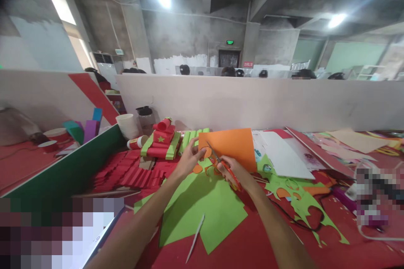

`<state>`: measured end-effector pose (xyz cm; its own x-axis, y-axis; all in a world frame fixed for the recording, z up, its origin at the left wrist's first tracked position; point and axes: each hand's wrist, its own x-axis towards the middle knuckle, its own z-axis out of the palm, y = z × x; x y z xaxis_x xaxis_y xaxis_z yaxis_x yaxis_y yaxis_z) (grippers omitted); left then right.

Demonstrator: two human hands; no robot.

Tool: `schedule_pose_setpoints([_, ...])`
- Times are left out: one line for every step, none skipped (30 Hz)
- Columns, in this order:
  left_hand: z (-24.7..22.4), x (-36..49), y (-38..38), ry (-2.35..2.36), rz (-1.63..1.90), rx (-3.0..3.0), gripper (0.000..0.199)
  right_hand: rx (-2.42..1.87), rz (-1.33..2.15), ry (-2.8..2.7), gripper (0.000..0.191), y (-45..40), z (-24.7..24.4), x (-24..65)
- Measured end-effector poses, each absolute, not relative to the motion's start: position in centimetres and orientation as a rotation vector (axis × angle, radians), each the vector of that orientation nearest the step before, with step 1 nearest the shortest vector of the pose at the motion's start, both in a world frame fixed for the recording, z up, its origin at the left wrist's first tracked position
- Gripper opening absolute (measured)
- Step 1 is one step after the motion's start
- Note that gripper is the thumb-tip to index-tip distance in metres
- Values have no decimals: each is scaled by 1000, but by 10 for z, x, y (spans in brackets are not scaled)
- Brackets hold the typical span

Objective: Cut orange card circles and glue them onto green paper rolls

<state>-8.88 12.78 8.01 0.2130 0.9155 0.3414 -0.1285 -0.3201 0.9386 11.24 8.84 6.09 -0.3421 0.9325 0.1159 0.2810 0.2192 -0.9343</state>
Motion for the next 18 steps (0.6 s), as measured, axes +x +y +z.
schedule_pose_setpoints([80, -89, 128, 782, 1303, 1482, 62, -1127, 1162, -1765, 50, 89, 60, 113])
schedule_pose_setpoints([80, -89, 128, 777, 1297, 1481, 63, -1125, 1178, -1762, 50, 90, 60, 113])
schedule_pose_setpoints([80, -89, 128, 773, 1292, 1480, 64, -1128, 1182, -1760, 50, 90, 60, 114])
schedule_pose_setpoints([81, -90, 128, 771, 1286, 1481, 65, -1132, 1179, -1759, 50, 90, 59, 114])
schedule_pose_setpoints([81, -90, 128, 769, 1282, 1485, 65, -1134, 1177, -1761, 50, 90, 60, 114])
schedule_pose_setpoints([81, -90, 128, 768, 1277, 1491, 66, -1133, 1173, -1766, 50, 89, 61, 114])
schedule_pose_setpoints([81, -91, 128, 767, 1271, 1498, 66, -1130, 1166, -1775, 50, 88, 62, 114])
schedule_pose_setpoints([81, -91, 128, 763, 1267, 1505, 67, -1125, 1159, -1786, 50, 86, 64, 114])
schedule_pose_setpoints([81, -91, 128, 759, 1262, 1512, 66, -1120, 1151, -1797, 51, 84, 66, 113])
schedule_pose_setpoints([82, -91, 128, 754, 1258, 1518, 66, -1121, 1134, -1806, 52, 82, 69, 113])
schedule_pose_setpoints([82, -92, 129, 749, 1255, 1522, 66, -1131, 1114, -1812, 53, 80, 72, 112])
schedule_pose_setpoints([82, -92, 129, 745, 1254, 1526, 65, -1146, 1096, -1814, 55, 78, 75, 111])
schedule_pose_setpoints([81, -92, 129, 744, 1252, 1530, 65, -1161, 1088, -1813, 56, 76, 77, 111])
schedule_pose_setpoints([81, -92, 129, 745, 1250, 1532, 64, -1171, 1091, -1808, 58, 75, 80, 110])
schedule_pose_setpoints([81, -93, 130, 747, 1248, 1535, 63, -1175, 1097, -1802, 59, 74, 81, 109])
schedule_pose_setpoints([81, -93, 130, 749, 1245, 1538, 62, -1175, 1109, -1792, 59, 74, 82, 109])
schedule_pose_setpoints([81, -93, 130, 751, 1242, 1541, 61, -1173, 1118, -1780, 59, 74, 82, 108])
schedule_pose_setpoints([80, -93, 130, 752, 1240, 1544, 60, -1172, 1120, -1772, 59, 74, 82, 108])
